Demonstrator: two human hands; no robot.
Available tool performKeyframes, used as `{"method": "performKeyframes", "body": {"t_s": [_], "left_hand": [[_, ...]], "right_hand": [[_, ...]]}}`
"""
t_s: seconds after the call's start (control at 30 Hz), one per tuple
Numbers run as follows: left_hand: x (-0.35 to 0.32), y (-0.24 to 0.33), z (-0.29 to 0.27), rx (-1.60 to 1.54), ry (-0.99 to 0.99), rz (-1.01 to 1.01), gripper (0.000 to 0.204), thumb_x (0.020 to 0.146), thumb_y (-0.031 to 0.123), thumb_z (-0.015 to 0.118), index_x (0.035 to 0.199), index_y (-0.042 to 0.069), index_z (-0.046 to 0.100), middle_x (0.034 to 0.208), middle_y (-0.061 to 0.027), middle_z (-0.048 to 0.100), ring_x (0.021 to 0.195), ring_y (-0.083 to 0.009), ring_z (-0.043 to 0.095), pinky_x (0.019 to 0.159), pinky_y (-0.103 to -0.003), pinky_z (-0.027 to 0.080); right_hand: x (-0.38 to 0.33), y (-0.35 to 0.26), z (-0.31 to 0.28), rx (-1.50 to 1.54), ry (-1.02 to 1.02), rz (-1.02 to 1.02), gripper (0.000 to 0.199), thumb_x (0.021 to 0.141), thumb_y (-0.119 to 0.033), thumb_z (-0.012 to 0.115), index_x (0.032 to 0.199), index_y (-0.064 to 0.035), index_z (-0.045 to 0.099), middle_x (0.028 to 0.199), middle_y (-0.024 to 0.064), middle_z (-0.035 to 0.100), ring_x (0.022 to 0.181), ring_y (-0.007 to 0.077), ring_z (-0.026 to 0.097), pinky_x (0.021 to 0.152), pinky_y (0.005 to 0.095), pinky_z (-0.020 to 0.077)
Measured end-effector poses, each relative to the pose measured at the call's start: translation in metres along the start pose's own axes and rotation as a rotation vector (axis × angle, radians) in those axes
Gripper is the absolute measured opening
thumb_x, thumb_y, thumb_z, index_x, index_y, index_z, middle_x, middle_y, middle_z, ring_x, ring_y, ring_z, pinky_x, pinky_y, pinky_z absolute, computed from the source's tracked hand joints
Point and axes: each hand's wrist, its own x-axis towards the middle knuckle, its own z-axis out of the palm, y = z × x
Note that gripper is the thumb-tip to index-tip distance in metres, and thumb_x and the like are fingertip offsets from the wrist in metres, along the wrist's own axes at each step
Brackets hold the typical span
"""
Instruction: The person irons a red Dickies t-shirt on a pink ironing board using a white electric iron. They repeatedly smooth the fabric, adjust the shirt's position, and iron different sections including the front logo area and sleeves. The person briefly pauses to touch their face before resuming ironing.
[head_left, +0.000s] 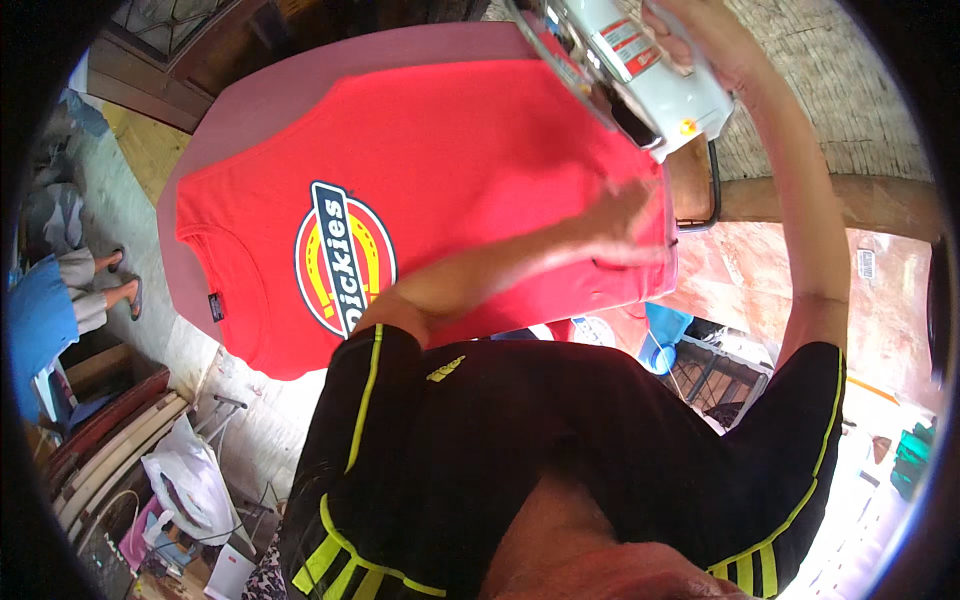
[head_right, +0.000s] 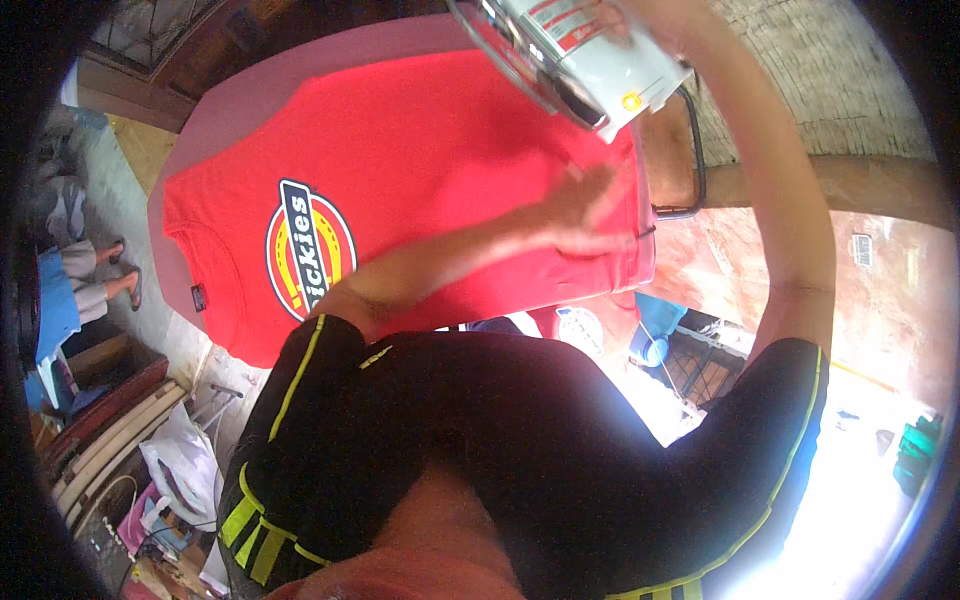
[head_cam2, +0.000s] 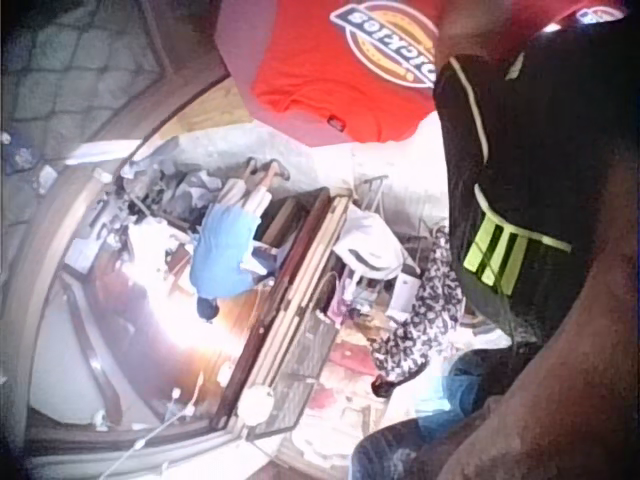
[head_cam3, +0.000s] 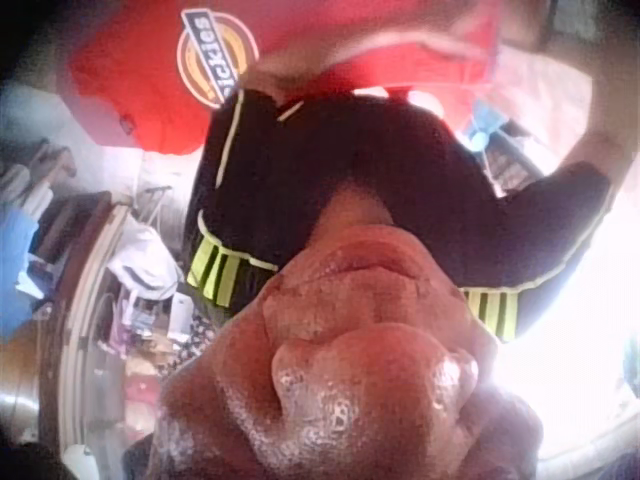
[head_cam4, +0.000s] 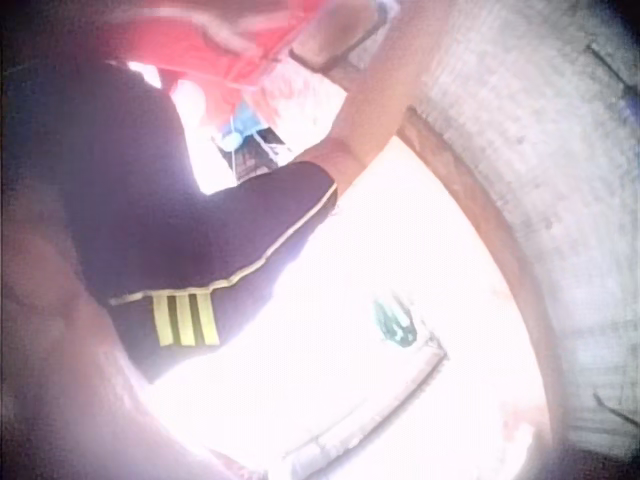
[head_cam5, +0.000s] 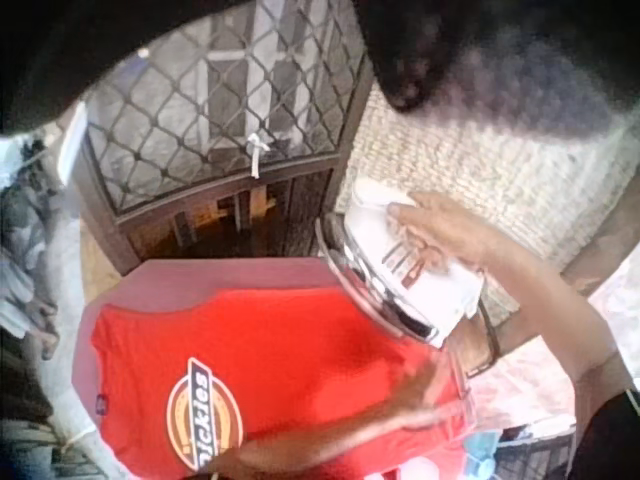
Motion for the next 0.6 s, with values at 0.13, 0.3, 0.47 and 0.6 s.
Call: {"method": "performKeyframes", "body": {"t_s": [0.13,0.3,0.47,0.6], "left_hand": [[-0.027,0.071,0.008,-0.401,-0.536,0.216,0.057,0.095,0.045,0.062,0.136,0.006,0.054,0.122,-0.0221,0.063,0.104,-0.0364,0.065,0.082,-0.048,0.051],[-0.076,0.057,-0.103,-0.477,-0.563,-0.240,0.037,0.094,0.040,0.063,0.086,0.004,0.068,0.069,-0.0156,0.065,0.067,-0.0357,0.065,0.064,-0.044,0.050],[-0.104,0.030,-0.179,-0.289,-0.024,-0.691,0.027,0.097,0.023,0.065,0.082,0.000,0.066,0.062,-0.0123,0.061,0.055,-0.0181,0.059,0.056,-0.035,0.046],[-0.071,-0.043,-0.185,0.416,0.288,-0.339,0.023,0.098,0.028,0.063,0.106,0.006,0.067,0.103,-0.0137,0.069,0.095,-0.0257,0.066,0.079,-0.043,0.050]], "right_hand": [[0.001,0.078,0.017,0.057,-0.188,0.084,0.032,0.099,-0.032,0.062,0.109,-0.0023,0.056,0.077,0.0122,0.066,0.060,0.0205,0.066,0.053,0.0363,0.0507],[-0.013,0.145,0.097,-0.274,0.055,-0.251,0.040,0.097,-0.037,0.062,0.113,-0.0007,0.056,0.077,0.0139,0.066,0.061,0.0226,0.066,0.054,0.0376,0.0500],[0.008,0.121,0.099,-0.293,0.212,-0.226,0.041,0.096,-0.034,0.064,0.118,-0.0004,0.055,0.084,0.0256,0.067,0.076,0.0428,0.067,0.066,0.0472,0.0520],[0.044,0.158,0.087,-0.480,0.265,-0.313,0.046,0.096,-0.033,0.056,0.115,0.0094,0.057,0.087,0.0345,0.065,0.080,0.0518,0.064,0.073,0.0545,0.0538]]}}
